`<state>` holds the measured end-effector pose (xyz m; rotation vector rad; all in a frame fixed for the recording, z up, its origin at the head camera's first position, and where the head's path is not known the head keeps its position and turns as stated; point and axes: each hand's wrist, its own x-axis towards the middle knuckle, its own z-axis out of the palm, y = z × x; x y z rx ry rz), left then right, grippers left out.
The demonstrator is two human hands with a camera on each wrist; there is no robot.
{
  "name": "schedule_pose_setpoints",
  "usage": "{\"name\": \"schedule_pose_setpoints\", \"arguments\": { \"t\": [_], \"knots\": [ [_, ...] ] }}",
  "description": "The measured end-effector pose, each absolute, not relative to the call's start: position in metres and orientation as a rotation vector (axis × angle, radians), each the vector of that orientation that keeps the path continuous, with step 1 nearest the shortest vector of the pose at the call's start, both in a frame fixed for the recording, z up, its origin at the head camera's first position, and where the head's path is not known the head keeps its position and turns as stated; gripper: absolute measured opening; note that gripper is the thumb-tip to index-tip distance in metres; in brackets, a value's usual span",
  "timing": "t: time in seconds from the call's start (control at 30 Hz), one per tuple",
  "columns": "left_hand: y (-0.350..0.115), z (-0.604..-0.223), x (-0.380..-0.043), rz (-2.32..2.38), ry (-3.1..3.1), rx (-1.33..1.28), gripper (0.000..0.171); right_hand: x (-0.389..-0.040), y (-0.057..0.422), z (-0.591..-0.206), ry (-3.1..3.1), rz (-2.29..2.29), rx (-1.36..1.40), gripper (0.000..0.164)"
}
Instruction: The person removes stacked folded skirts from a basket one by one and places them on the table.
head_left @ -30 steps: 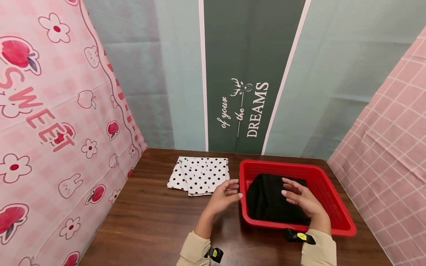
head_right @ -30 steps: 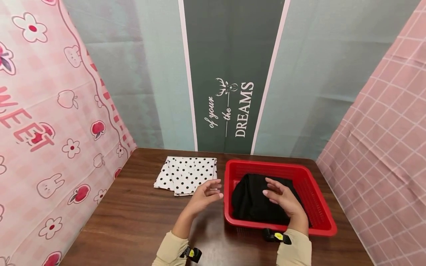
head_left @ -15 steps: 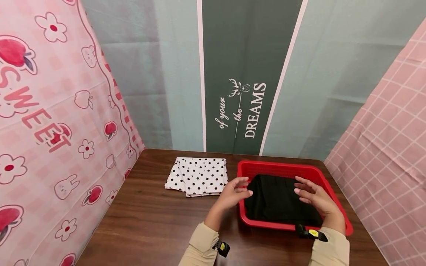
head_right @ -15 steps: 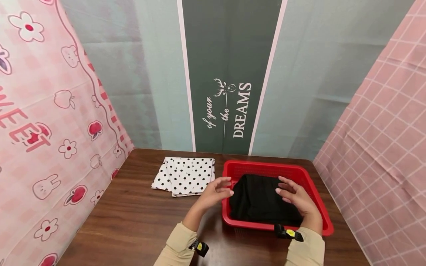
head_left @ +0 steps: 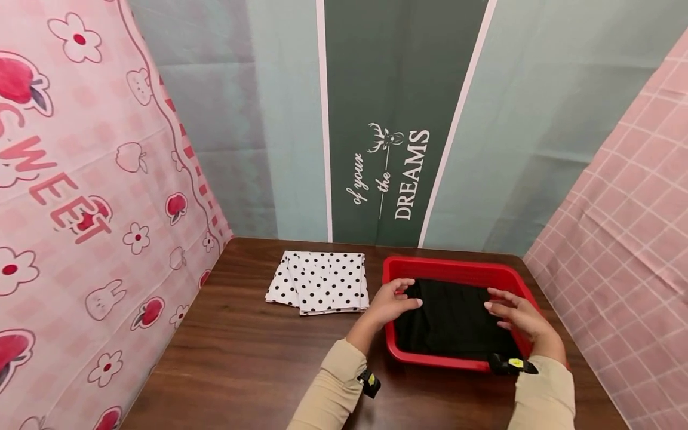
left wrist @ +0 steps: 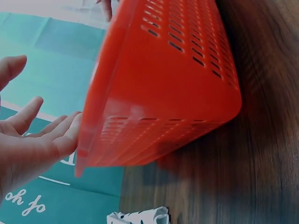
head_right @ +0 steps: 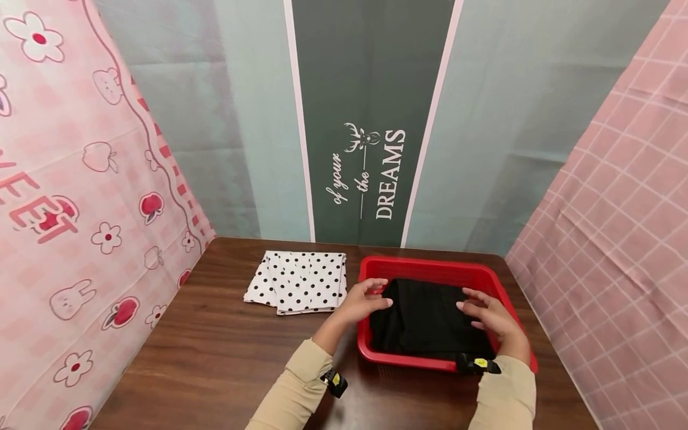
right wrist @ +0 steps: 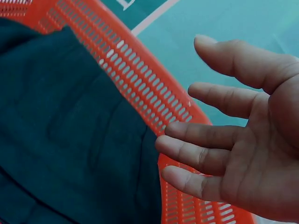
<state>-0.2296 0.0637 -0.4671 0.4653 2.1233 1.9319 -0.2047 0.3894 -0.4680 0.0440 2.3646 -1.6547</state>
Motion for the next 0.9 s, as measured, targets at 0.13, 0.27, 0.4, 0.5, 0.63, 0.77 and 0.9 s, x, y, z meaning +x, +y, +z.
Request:
{"name": "schedule_pose_setpoints", "arguments": {
  "t": [0.13,0.27,0.4,0.5,0.63,0.77,0.9],
  "knots": [
    [0.071,-0.47,-0.234,1.92,2.114,0.44,0.044,-0.209,0.398,-0.469,2.372,-1.614,0.078,0.069],
    [0.08,-0.475,-0.238,1.906,2.125,0.391,0.042,-0.213,0.409,-0.473,2.336,-1.679,0.096,0.066],
    [0.087,-0.48,-0.239,1.858,2.156,0.35,0.041,-0.217,0.417,-0.479,2.265,-1.751,0.19,0.067],
    [0.093,-0.48,-0.24,1.785,2.202,0.344,0.045,-0.22,0.421,-0.483,2.251,-1.738,0.319,0.073],
    [0.1,-0.48,-0.246,1.672,2.296,0.316,0.05,-0.225,0.424,-0.482,2.272,-1.656,0.407,0.08],
    [0.105,-0.481,-0.252,1.625,2.331,0.239,0.052,-0.231,0.424,-0.481,2.282,-1.588,0.386,0.076],
    [0.107,-0.482,-0.255,1.64,2.288,0.134,0.051,-0.237,0.425,-0.481,2.279,-1.603,0.362,0.064]
  ]
}}
